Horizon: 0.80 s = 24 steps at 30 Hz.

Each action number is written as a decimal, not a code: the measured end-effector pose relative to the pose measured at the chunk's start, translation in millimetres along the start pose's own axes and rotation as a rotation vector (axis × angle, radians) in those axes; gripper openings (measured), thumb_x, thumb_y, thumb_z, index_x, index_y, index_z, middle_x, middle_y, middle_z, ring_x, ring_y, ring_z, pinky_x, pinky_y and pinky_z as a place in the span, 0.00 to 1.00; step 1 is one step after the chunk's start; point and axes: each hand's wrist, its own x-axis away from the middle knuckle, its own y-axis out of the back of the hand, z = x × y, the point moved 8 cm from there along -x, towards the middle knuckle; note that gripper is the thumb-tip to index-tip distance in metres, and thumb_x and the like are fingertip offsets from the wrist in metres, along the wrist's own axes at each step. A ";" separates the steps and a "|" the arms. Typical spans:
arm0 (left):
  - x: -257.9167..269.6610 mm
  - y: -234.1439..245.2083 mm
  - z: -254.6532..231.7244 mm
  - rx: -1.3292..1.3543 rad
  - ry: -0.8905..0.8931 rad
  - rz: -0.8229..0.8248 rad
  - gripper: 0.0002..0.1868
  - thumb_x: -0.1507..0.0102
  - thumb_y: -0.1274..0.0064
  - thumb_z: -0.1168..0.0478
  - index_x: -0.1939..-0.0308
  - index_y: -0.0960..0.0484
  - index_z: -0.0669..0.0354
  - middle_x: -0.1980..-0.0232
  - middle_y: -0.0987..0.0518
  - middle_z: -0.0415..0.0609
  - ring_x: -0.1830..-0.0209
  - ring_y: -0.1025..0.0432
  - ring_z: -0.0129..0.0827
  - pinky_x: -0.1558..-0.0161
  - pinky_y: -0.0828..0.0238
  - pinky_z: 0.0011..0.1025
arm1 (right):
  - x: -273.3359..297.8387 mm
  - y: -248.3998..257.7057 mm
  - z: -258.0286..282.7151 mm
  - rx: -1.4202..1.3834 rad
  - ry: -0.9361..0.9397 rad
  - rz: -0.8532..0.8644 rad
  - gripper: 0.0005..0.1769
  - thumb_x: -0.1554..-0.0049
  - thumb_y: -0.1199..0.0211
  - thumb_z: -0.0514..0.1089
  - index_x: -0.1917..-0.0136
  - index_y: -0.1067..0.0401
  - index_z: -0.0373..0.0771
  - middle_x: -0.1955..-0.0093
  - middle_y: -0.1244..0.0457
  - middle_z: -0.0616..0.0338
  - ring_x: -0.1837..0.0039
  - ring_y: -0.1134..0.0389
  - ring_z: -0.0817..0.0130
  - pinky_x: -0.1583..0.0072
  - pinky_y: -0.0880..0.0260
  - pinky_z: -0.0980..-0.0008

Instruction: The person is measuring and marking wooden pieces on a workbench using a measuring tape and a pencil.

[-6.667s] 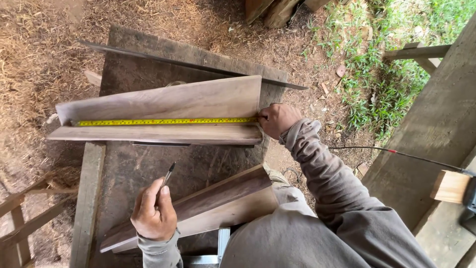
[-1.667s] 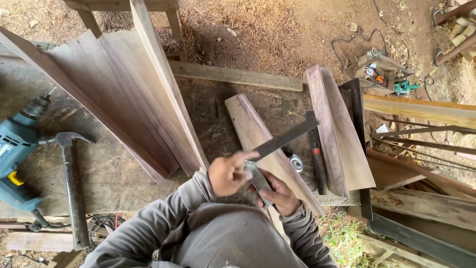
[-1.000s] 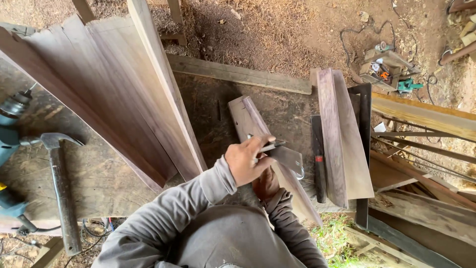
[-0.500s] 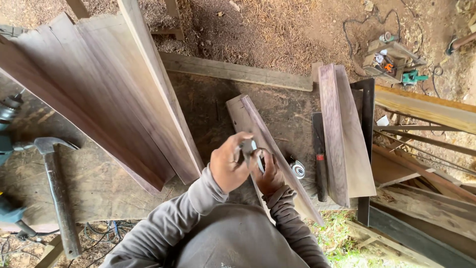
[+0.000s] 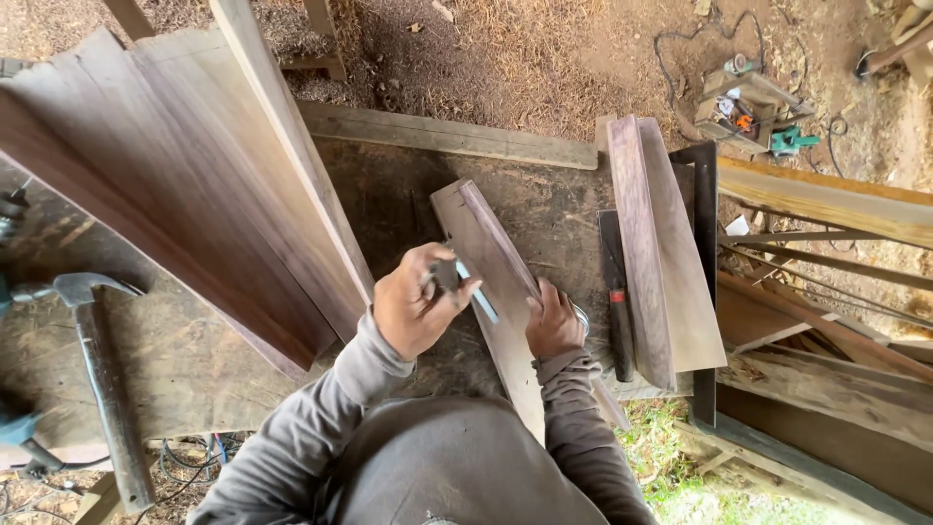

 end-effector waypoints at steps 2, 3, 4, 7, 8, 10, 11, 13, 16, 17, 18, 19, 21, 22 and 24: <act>-4.3 -11.5 0.5 0.006 0.041 0.115 0.23 0.38 0.31 0.60 0.46 0.26 0.60 0.71 0.20 0.45 0.79 0.29 0.27 0.76 0.32 0.27 | 8.8 -11.2 -18.5 -0.023 -0.094 0.060 0.25 0.39 0.41 0.46 0.29 0.33 0.43 0.40 0.33 0.43 0.41 0.30 0.41 0.45 0.28 0.46; -7.9 -9.2 -4.9 0.006 0.036 0.108 0.23 0.38 0.31 0.60 0.46 0.26 0.60 0.71 0.20 0.45 0.79 0.29 0.27 0.76 0.32 0.27 | 18.8 -9.6 -19.5 -0.022 -0.087 0.057 0.25 0.39 0.41 0.46 0.29 0.33 0.43 0.40 0.33 0.43 0.41 0.30 0.41 0.45 0.28 0.46; -10.3 -11.4 -15.4 0.040 -0.031 0.149 0.23 0.37 0.34 0.62 0.43 0.27 0.60 0.67 0.20 0.47 0.74 0.26 0.28 0.72 0.29 0.27 | 28.8 -6.3 -22.0 -0.007 -0.081 0.050 0.24 0.39 0.40 0.46 0.30 0.33 0.43 0.41 0.32 0.43 0.42 0.30 0.40 0.46 0.28 0.46; -20.8 -14.6 -35.6 0.079 -0.195 0.236 0.24 0.37 0.39 0.64 0.39 0.28 0.62 0.59 0.19 0.51 0.66 0.21 0.32 0.65 0.23 0.28 | 37.6 6.7 -20.3 0.027 0.003 -0.021 0.24 0.41 0.39 0.46 0.32 0.32 0.42 0.42 0.33 0.43 0.43 0.31 0.39 0.46 0.28 0.45; -17.4 -19.3 -45.1 0.089 -0.283 0.301 0.24 0.37 0.40 0.65 0.37 0.28 0.63 0.56 0.18 0.53 0.64 0.20 0.34 0.63 0.21 0.28 | 49.6 16.3 -16.6 0.043 0.061 -0.079 0.24 0.42 0.38 0.47 0.33 0.31 0.41 0.44 0.33 0.43 0.43 0.31 0.39 0.46 0.29 0.46; -2.9 -44.4 -46.0 0.061 -0.352 0.416 0.24 0.39 0.41 0.66 0.39 0.25 0.62 0.56 0.18 0.54 0.66 0.20 0.35 0.65 0.21 0.29 | 47.3 50.0 14.5 0.018 0.177 -0.183 0.27 0.43 0.36 0.50 0.34 0.32 0.38 0.43 0.35 0.41 0.43 0.32 0.39 0.47 0.27 0.53; 5.2 -59.7 -49.2 0.018 -0.438 0.522 0.23 0.41 0.42 0.67 0.41 0.22 0.62 0.56 0.18 0.55 0.68 0.21 0.37 0.67 0.21 0.29 | 44.1 71.1 35.6 -0.019 0.309 -0.300 0.30 0.44 0.34 0.53 0.34 0.33 0.34 0.42 0.37 0.38 0.42 0.33 0.39 0.48 0.26 0.59; 18.1 -90.0 -56.8 -0.096 -0.462 0.689 0.21 0.41 0.43 0.68 0.43 0.20 0.60 0.53 0.19 0.54 0.70 0.21 0.36 0.69 0.21 0.28 | 45.5 104.8 70.4 -0.125 0.327 -0.318 0.28 0.44 0.34 0.51 0.36 0.33 0.33 0.43 0.36 0.40 0.44 0.32 0.44 0.49 0.26 0.63; 58.7 -142.6 -41.4 -0.281 -0.501 0.895 0.17 0.41 0.46 0.66 0.48 0.17 0.58 0.50 0.19 0.51 0.70 0.20 0.34 0.69 0.20 0.30 | 64.5 104.2 69.0 -0.346 0.269 -0.346 0.17 0.40 0.36 0.44 0.40 0.30 0.33 0.46 0.34 0.46 0.46 0.30 0.55 0.48 0.27 0.67; 69.5 -160.1 -31.0 -0.359 -0.518 0.913 0.15 0.40 0.46 0.64 0.50 0.17 0.58 0.50 0.19 0.49 0.70 0.20 0.34 0.69 0.21 0.31 | 67.9 94.3 56.9 -0.461 0.217 -0.350 0.10 0.37 0.39 0.37 0.42 0.29 0.34 0.48 0.32 0.50 0.47 0.29 0.61 0.47 0.28 0.67; 77.4 -165.2 -30.0 -0.351 -0.519 0.912 0.15 0.40 0.46 0.64 0.50 0.17 0.58 0.50 0.19 0.49 0.70 0.20 0.34 0.69 0.21 0.31 | 79.0 76.0 40.8 -0.454 0.215 -0.349 0.10 0.37 0.39 0.37 0.42 0.29 0.34 0.48 0.32 0.50 0.47 0.29 0.61 0.47 0.28 0.67; 78.7 -164.2 -32.1 -0.293 -0.513 0.798 0.15 0.40 0.46 0.60 0.49 0.18 0.55 0.52 0.18 0.49 0.69 0.21 0.35 0.69 0.22 0.33 | 91.6 62.0 17.2 -0.579 0.162 -0.424 0.11 0.36 0.42 0.36 0.40 0.29 0.32 0.47 0.32 0.49 0.46 0.29 0.61 0.46 0.28 0.67; 75.1 -157.3 -32.8 -0.234 -0.497 0.674 0.16 0.39 0.45 0.55 0.48 0.18 0.53 0.55 0.16 0.48 0.68 0.22 0.37 0.70 0.24 0.35 | 105.0 45.0 -4.7 -0.700 0.116 -0.488 0.12 0.35 0.45 0.34 0.39 0.29 0.29 0.46 0.32 0.49 0.45 0.29 0.61 0.45 0.27 0.67; 68.6 -152.6 -27.1 -0.329 -0.449 0.660 0.22 0.37 0.48 0.55 0.40 0.23 0.58 0.50 0.17 0.53 0.77 0.24 0.35 0.77 0.26 0.33 | 109.1 41.3 -10.8 -0.834 0.032 -0.522 0.12 0.35 0.45 0.34 0.39 0.30 0.28 0.45 0.32 0.48 0.45 0.28 0.59 0.43 0.26 0.65; 54.7 -136.6 -17.8 -0.420 -0.404 0.651 0.28 0.36 0.50 0.55 0.32 0.28 0.63 0.45 0.18 0.59 0.85 0.27 0.33 0.85 0.29 0.32 | 120.9 34.0 -19.0 -0.965 -0.060 -0.560 0.11 0.34 0.46 0.34 0.40 0.31 0.27 0.45 0.32 0.47 0.44 0.27 0.58 0.42 0.24 0.62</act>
